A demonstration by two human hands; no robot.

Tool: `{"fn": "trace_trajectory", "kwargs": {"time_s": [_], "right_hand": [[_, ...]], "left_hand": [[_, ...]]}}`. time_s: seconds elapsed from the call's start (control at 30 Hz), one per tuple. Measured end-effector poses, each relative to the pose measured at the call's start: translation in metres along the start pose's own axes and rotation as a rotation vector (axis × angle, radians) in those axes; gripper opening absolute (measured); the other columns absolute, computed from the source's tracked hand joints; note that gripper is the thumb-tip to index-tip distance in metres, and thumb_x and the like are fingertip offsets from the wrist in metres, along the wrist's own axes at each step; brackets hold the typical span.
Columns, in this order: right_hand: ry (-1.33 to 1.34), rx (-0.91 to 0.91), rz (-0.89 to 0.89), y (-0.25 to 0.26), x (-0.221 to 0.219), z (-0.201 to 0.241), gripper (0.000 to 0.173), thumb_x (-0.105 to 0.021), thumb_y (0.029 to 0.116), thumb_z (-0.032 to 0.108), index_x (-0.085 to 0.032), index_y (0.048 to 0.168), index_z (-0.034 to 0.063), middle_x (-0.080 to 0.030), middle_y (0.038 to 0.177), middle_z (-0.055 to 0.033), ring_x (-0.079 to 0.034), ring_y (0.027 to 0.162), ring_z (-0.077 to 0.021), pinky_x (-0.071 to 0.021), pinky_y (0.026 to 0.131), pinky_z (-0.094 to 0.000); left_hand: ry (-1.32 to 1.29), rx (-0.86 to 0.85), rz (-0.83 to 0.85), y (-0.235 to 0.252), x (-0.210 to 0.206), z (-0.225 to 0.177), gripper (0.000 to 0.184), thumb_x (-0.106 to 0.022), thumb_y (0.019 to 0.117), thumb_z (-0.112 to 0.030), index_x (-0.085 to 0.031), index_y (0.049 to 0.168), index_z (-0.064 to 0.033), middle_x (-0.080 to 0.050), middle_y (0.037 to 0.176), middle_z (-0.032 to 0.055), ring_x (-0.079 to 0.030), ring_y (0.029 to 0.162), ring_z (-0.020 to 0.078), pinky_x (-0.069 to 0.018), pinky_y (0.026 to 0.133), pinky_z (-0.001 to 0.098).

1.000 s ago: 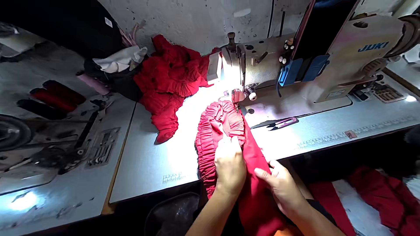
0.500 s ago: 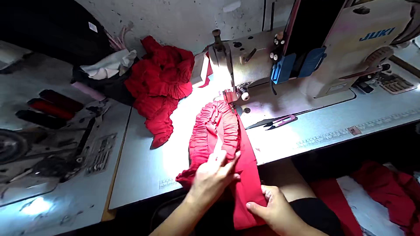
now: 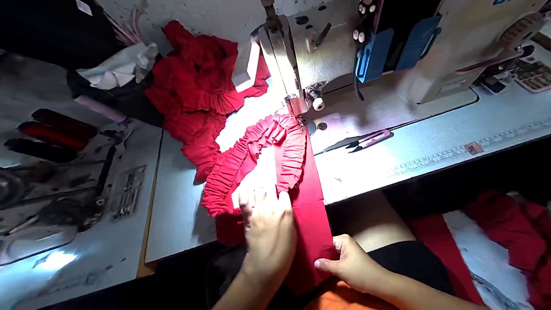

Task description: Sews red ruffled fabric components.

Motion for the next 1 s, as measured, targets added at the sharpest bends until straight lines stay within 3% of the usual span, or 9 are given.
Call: {"fn": "trace_trajectory", "kwargs": {"time_s": [0.1, 0.17, 0.23, 0.3, 0.43, 0.57, 0.77, 0.93, 1.0], "right_hand": [[-0.028, -0.011, 0.031, -0.002, -0.002, 0.001, 0.009, -0.076, 0.0879, 0.011, -0.073, 0.094, 0.0050, -0.075, 0.086, 0.0000, -0.071, 0.081, -0.0045, -0.0604, 0.077, -0.0274], [-0.041, -0.016, 0.058, -0.002, -0.006, 0.001, 0.007, -0.075, 0.0875, 0.012, -0.073, 0.091, 0.0061, -0.074, 0.082, 0.0010, -0.071, 0.079, -0.0039, -0.0596, 0.074, -0.0269], [-0.046, -0.014, 0.077, -0.002, -0.006, 0.001, 0.007, -0.074, 0.0889, 0.012, -0.072, 0.090, 0.0052, -0.074, 0.082, 0.0005, -0.071, 0.078, -0.0042, -0.0599, 0.075, -0.0267], [-0.047, -0.020, 0.064, -0.002, -0.004, -0.002, 0.009, -0.075, 0.0884, 0.013, -0.071, 0.088, 0.0056, -0.073, 0.080, 0.0005, -0.071, 0.076, -0.0045, -0.0597, 0.073, -0.0272], [-0.025, -0.036, 0.070, -0.001, -0.005, -0.007, 0.009, -0.075, 0.0884, 0.014, -0.071, 0.088, 0.0053, -0.073, 0.079, -0.0005, -0.071, 0.075, -0.0057, -0.0600, 0.072, -0.0282], [-0.027, -0.002, 0.089, -0.001, -0.004, -0.004, 0.009, -0.074, 0.0884, 0.014, -0.071, 0.086, 0.0062, -0.073, 0.079, 0.0004, -0.071, 0.076, -0.0045, -0.0595, 0.072, -0.0277], [-0.049, -0.012, 0.095, -0.004, -0.003, -0.003, 0.009, -0.075, 0.0898, 0.012, -0.073, 0.094, 0.0051, -0.075, 0.086, -0.0003, -0.071, 0.083, -0.0041, -0.0602, 0.079, -0.0281], [-0.051, 0.018, 0.080, -0.005, -0.004, -0.005, 0.008, -0.075, 0.0896, 0.014, -0.073, 0.091, 0.0062, -0.074, 0.084, 0.0007, -0.070, 0.079, -0.0039, -0.0592, 0.075, -0.0278], [-0.039, 0.033, 0.087, -0.005, -0.004, -0.004, 0.008, -0.074, 0.0902, 0.014, -0.074, 0.090, 0.0065, -0.073, 0.082, 0.0013, -0.069, 0.076, -0.0031, -0.0587, 0.072, -0.0267]], "left_hand": [[-0.139, 0.047, -0.162, 0.012, -0.018, -0.028, 0.040, -0.062, 0.0892, -0.005, -0.063, 0.128, 0.0065, -0.063, 0.128, 0.0319, -0.059, 0.118, 0.0537, -0.0462, 0.093, 0.0676], [-0.201, 0.077, -0.231, 0.025, -0.034, -0.028, 0.046, -0.060, 0.0918, -0.001, -0.059, 0.137, 0.0071, -0.062, 0.134, 0.0295, -0.061, 0.123, 0.0489, -0.0522, 0.095, 0.0613], [-0.206, 0.116, -0.342, 0.035, -0.041, -0.015, 0.031, -0.061, 0.0907, 0.000, -0.071, 0.119, 0.0060, -0.074, 0.097, 0.0243, -0.073, 0.089, 0.0436, -0.0578, 0.070, 0.0581], [-0.179, 0.140, -0.421, 0.041, -0.037, 0.000, 0.017, -0.062, 0.0905, -0.006, -0.074, 0.098, 0.0049, -0.070, 0.075, 0.0210, -0.072, 0.069, 0.0407, -0.0554, 0.057, 0.0553], [-0.158, 0.090, -0.540, 0.034, -0.014, 0.009, 0.030, -0.067, 0.0915, -0.029, -0.075, 0.097, -0.0006, -0.075, 0.087, 0.0157, -0.074, 0.079, 0.0319, -0.0562, 0.066, 0.0488], [-0.144, 0.036, -0.599, 0.012, 0.008, 0.008, 0.022, -0.064, 0.0914, -0.023, -0.082, 0.089, -0.0107, -0.072, 0.069, 0.0077, -0.067, 0.056, 0.0225, -0.0442, 0.045, 0.0387], [-0.136, -0.107, -0.434, 0.005, -0.008, -0.018, 0.024, -0.060, 0.0953, -0.024, -0.082, 0.091, -0.0156, -0.063, 0.062, 0.0021, -0.061, 0.052, 0.0198, -0.0408, 0.044, 0.0362], [-0.186, -0.196, -0.379, 0.011, -0.027, -0.025, 0.020, -0.061, 0.0920, -0.016, -0.081, 0.090, -0.0124, -0.075, 0.086, 0.0053, -0.065, 0.056, 0.0190, -0.0467, 0.044, 0.0341], [-0.174, -0.171, -0.373, 0.013, -0.024, -0.023, 0.020, -0.060, 0.0917, -0.015, -0.080, 0.090, -0.0117, -0.072, 0.084, 0.0046, -0.063, 0.056, 0.0184, -0.0447, 0.043, 0.0337]]}}
Point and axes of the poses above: each hand's wrist, its own y-axis towards the middle knuckle, its own x-axis out of the back of the hand, z = x × y, the point moved 5 cm from there along y, towards the middle knuckle
